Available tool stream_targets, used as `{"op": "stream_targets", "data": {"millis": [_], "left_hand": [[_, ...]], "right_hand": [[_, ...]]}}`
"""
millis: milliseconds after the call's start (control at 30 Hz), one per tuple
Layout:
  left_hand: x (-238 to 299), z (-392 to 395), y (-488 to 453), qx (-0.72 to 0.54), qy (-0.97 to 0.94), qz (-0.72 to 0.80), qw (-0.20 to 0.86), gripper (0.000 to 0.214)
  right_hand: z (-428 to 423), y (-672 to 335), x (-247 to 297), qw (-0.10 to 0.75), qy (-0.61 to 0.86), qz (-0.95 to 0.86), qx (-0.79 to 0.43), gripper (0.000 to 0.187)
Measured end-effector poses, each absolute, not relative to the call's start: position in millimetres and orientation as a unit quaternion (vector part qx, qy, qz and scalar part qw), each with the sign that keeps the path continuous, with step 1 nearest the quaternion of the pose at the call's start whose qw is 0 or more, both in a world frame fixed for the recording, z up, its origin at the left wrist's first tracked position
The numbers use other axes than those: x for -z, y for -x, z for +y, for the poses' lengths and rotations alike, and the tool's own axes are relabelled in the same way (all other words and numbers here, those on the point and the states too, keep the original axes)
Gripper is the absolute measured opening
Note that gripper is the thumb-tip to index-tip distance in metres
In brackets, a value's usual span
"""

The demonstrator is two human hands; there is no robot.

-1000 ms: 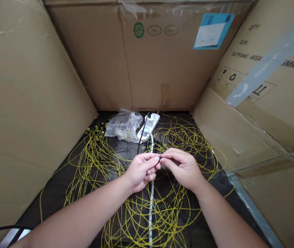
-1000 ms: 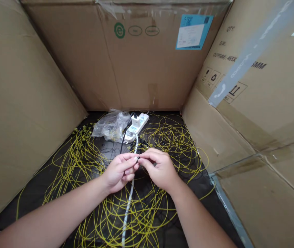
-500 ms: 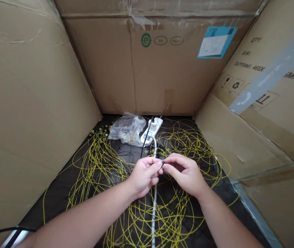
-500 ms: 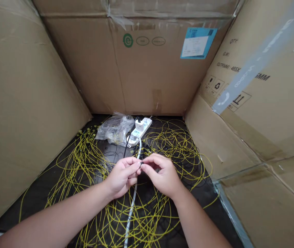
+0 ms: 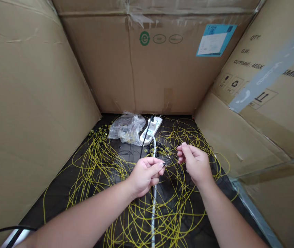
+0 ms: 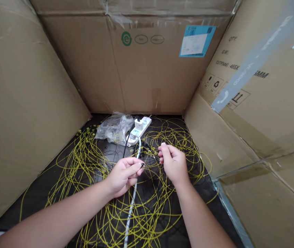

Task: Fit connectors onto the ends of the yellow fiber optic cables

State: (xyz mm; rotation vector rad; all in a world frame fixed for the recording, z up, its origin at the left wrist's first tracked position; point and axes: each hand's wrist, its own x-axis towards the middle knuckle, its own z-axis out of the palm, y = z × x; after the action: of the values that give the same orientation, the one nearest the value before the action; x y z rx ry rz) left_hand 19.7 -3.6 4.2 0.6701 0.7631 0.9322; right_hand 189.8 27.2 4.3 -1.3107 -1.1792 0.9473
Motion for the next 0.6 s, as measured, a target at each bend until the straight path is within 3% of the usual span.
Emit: {"op": "stream_targets", "data": {"millis": [333,600], "left_hand": [[-5,-4,-21,-0.418,-0.318,0.359,0.772,0.026],[-5,-4,-20,-0.42,-0.314,0.357,0.773,0.024]], "right_hand": [[31,-193,6,0.389,0.582,-0.707,-0.099,0.018],[43,-202,19,0.345,0.574,-0.741,-0.045,0.018]]}}
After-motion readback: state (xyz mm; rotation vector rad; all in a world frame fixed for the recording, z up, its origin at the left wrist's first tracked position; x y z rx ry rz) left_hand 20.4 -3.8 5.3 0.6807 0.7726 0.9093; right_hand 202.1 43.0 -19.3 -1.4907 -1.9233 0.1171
